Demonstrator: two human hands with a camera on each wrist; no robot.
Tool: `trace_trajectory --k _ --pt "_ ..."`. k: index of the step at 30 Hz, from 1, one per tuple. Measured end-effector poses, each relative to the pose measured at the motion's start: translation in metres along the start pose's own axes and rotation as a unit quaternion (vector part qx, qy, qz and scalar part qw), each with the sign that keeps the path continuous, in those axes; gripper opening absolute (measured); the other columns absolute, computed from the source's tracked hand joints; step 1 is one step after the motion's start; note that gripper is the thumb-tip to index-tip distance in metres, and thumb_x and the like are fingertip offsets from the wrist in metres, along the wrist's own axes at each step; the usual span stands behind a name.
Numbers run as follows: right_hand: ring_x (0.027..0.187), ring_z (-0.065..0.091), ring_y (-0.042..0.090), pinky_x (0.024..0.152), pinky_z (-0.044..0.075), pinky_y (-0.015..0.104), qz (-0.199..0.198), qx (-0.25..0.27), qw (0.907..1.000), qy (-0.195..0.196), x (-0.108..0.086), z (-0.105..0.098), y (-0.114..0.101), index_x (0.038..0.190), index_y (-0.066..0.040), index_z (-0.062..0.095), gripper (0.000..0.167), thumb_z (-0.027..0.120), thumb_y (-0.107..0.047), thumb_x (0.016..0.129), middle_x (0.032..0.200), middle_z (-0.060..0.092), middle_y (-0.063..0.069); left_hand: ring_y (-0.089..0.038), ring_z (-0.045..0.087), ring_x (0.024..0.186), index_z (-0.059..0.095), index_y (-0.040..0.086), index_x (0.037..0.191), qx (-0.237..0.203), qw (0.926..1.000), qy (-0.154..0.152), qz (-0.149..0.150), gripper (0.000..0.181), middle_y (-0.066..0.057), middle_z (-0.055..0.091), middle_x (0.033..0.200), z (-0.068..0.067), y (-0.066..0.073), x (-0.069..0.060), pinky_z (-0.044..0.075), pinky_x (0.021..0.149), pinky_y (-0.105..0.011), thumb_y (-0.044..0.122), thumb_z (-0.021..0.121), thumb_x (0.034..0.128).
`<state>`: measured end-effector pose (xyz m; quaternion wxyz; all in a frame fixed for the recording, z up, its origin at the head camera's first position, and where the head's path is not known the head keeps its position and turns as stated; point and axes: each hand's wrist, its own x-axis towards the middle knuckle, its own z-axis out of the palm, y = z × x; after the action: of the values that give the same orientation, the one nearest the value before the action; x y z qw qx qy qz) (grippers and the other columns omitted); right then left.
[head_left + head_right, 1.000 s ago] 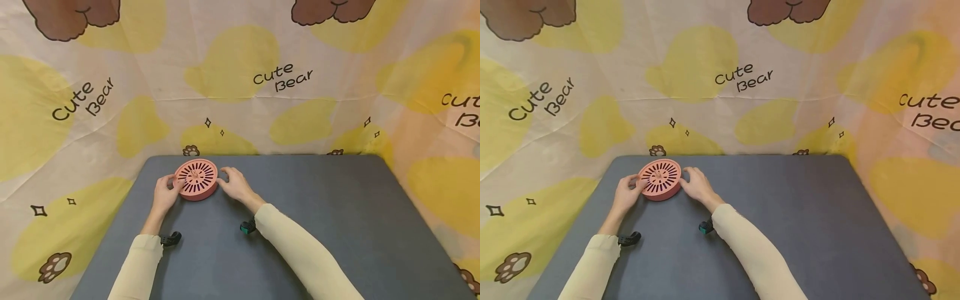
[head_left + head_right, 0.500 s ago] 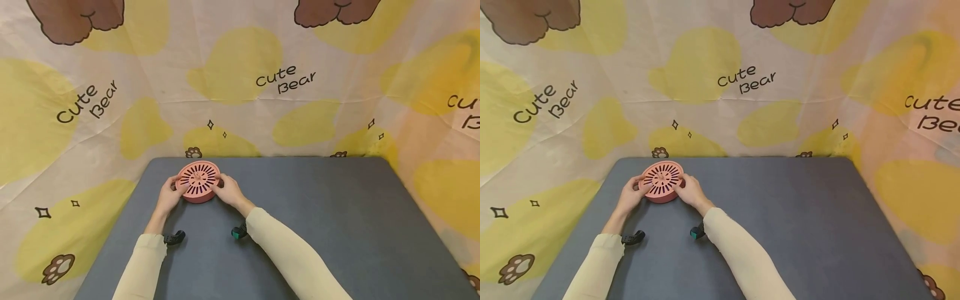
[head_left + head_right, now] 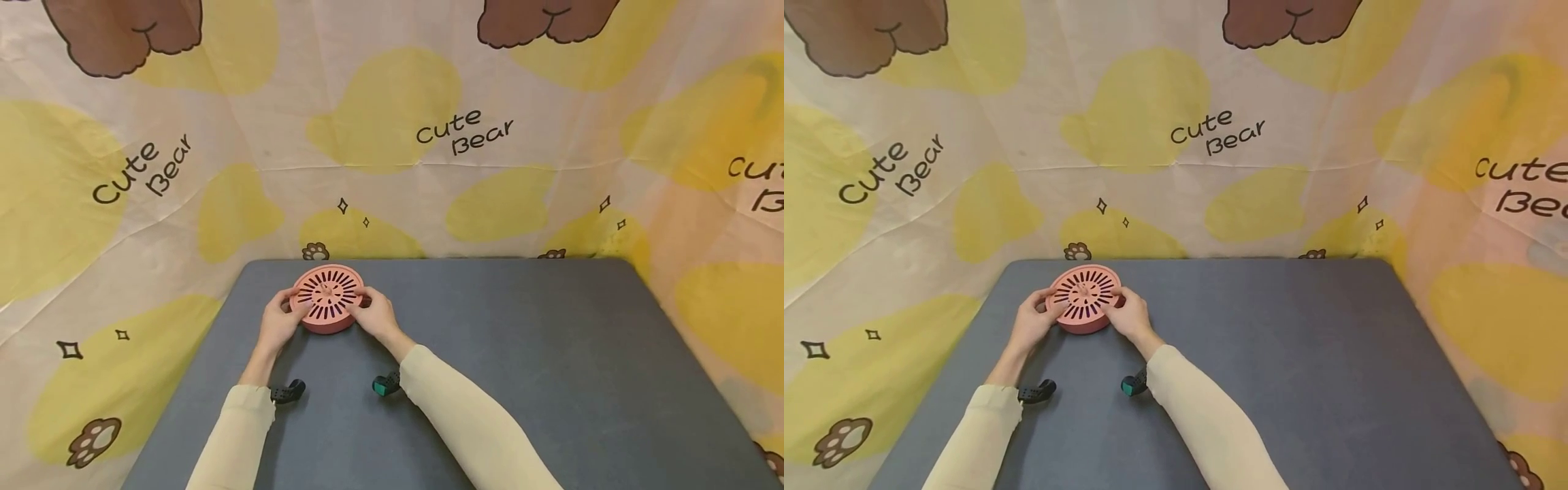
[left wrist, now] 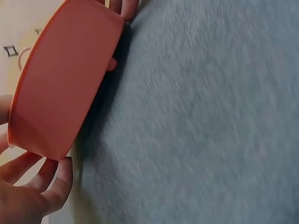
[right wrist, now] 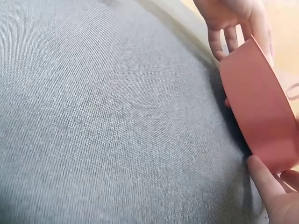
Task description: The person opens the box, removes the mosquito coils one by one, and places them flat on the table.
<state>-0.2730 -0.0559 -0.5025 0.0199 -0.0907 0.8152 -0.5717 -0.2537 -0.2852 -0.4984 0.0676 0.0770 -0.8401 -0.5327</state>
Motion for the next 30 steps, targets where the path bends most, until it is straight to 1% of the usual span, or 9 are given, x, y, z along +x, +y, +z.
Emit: trace_trajectory --k 4,9,15,19,24,26,30 --pt "0.110 0.064 0.024 0.090 0.052 0.040 0.003 0.009 0.9998 0.020 0.000 -0.009 0.002 0.130 -0.010 0.067 0.041 0.076 -0.024 0.092 0.123 0.068 0.009 -0.031 0.058 0.114 0.051 0.002 0.145 0.000 0.9999 0.000 0.012 0.057 -0.023 0.053 0.140 0.008 0.007 0.000 0.048 0.070 -0.015 0.023 0.072 0.0966" --pt "0.114 0.062 0.024 0.093 0.051 0.041 0.005 -0.008 0.9995 0.029 -0.005 -0.024 0.003 0.132 -0.012 0.067 0.043 0.075 -0.027 0.092 0.127 0.067 0.007 -0.031 0.059 0.106 0.053 0.001 0.143 -0.003 0.9997 -0.008 0.021 0.055 -0.023 0.055 0.136 0.018 0.015 -0.002 0.049 0.068 -0.017 0.021 0.073 0.0961" --pt "0.116 0.063 0.024 0.093 0.052 0.041 0.007 0.000 0.9997 0.024 -0.014 -0.044 0.004 0.133 -0.012 0.067 0.043 0.075 -0.025 0.093 0.129 0.067 0.007 -0.031 0.059 0.112 0.053 0.002 0.142 -0.001 0.9996 -0.017 0.024 0.053 -0.022 0.056 0.134 0.034 0.023 -0.009 0.048 0.068 -0.016 0.019 0.073 0.0962" --pt "0.117 0.063 0.025 0.091 0.054 0.041 0.002 0.011 0.9996 0.024 -0.018 -0.057 0.006 0.133 -0.011 0.067 0.043 0.075 -0.024 0.093 0.129 0.067 0.008 -0.032 0.059 0.113 0.053 0.002 0.142 -0.017 0.9993 -0.017 0.030 0.053 -0.023 0.057 0.132 0.045 0.029 -0.012 0.049 0.068 -0.016 0.018 0.074 0.0953" --pt "0.118 0.064 0.027 0.092 0.055 0.041 -0.006 0.014 0.9995 0.029 -0.023 -0.075 0.010 0.133 -0.010 0.067 0.043 0.076 -0.021 0.092 0.130 0.066 0.009 -0.032 0.058 0.114 0.054 0.003 0.142 -0.033 0.9986 -0.023 0.035 0.054 -0.022 0.055 0.135 0.060 0.034 -0.016 0.048 0.068 -0.017 0.018 0.074 0.0949" --pt "0.118 0.064 0.027 0.090 0.055 0.041 -0.004 0.012 0.9994 0.032 -0.025 -0.082 0.012 0.132 -0.010 0.067 0.043 0.077 -0.021 0.092 0.130 0.066 0.009 -0.032 0.058 0.114 0.054 0.004 0.142 -0.037 0.9983 -0.026 0.037 0.054 -0.021 0.055 0.135 0.067 0.036 -0.017 0.048 0.069 -0.018 0.019 0.074 0.0947" --pt "0.117 0.064 0.026 0.084 0.058 0.038 0.005 0.013 0.9992 0.037 -0.030 -0.099 0.016 0.132 -0.011 0.068 0.043 0.078 -0.022 0.091 0.128 0.067 0.010 -0.031 0.058 0.114 0.055 0.005 0.141 -0.047 0.9975 -0.038 0.038 0.053 -0.020 0.056 0.133 0.081 0.042 -0.020 0.048 0.070 -0.019 0.020 0.075 0.0942"
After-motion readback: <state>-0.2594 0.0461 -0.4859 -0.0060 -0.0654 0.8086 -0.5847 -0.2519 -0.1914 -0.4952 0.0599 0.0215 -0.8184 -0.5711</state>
